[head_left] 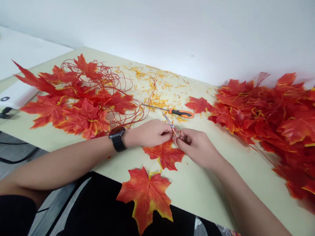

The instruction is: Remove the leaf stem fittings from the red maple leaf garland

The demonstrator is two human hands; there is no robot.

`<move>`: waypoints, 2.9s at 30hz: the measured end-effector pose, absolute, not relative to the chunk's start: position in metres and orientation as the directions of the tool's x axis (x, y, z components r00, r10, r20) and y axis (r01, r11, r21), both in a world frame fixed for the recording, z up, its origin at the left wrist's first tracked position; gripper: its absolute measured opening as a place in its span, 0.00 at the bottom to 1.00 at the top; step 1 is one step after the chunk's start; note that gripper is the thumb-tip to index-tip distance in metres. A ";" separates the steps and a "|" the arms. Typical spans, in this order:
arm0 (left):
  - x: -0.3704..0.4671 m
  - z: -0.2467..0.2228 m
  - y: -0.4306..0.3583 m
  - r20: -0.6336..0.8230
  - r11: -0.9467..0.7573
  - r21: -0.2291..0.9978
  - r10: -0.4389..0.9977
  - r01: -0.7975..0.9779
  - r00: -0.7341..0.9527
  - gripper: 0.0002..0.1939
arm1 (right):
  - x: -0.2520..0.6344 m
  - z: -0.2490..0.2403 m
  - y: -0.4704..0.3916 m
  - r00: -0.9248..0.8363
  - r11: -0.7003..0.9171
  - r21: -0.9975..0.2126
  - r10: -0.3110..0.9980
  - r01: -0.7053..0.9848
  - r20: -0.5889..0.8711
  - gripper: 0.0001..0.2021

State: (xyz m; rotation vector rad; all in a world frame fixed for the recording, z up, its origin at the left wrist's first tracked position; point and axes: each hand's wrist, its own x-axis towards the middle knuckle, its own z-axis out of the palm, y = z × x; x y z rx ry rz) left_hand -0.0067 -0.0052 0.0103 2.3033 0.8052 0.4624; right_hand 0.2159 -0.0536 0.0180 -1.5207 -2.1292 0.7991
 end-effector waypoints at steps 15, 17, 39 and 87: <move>-0.008 0.013 -0.007 0.098 -0.612 0.658 0.647 0.438 0.756 0.12 | 0.216 0.022 -0.055 -0.324 0.237 -0.617 0.945 0.751 -0.032 0.15; -0.008 0.014 -0.007 0.097 -0.615 0.653 0.647 0.442 0.756 0.12 | 0.216 0.022 -0.055 -0.324 0.237 -0.614 0.945 0.753 -0.032 0.15; -0.008 0.016 -0.007 0.088 -0.618 0.654 0.635 0.436 0.768 0.12 | 0.215 0.026 -0.057 -0.345 0.249 -0.605 0.937 0.756 -0.046 0.15; -0.007 0.020 -0.009 0.063 -0.626 0.627 0.634 0.464 0.771 0.12 | 0.216 0.025 -0.056 -0.355 0.269 -0.608 0.935 0.747 -0.022 0.15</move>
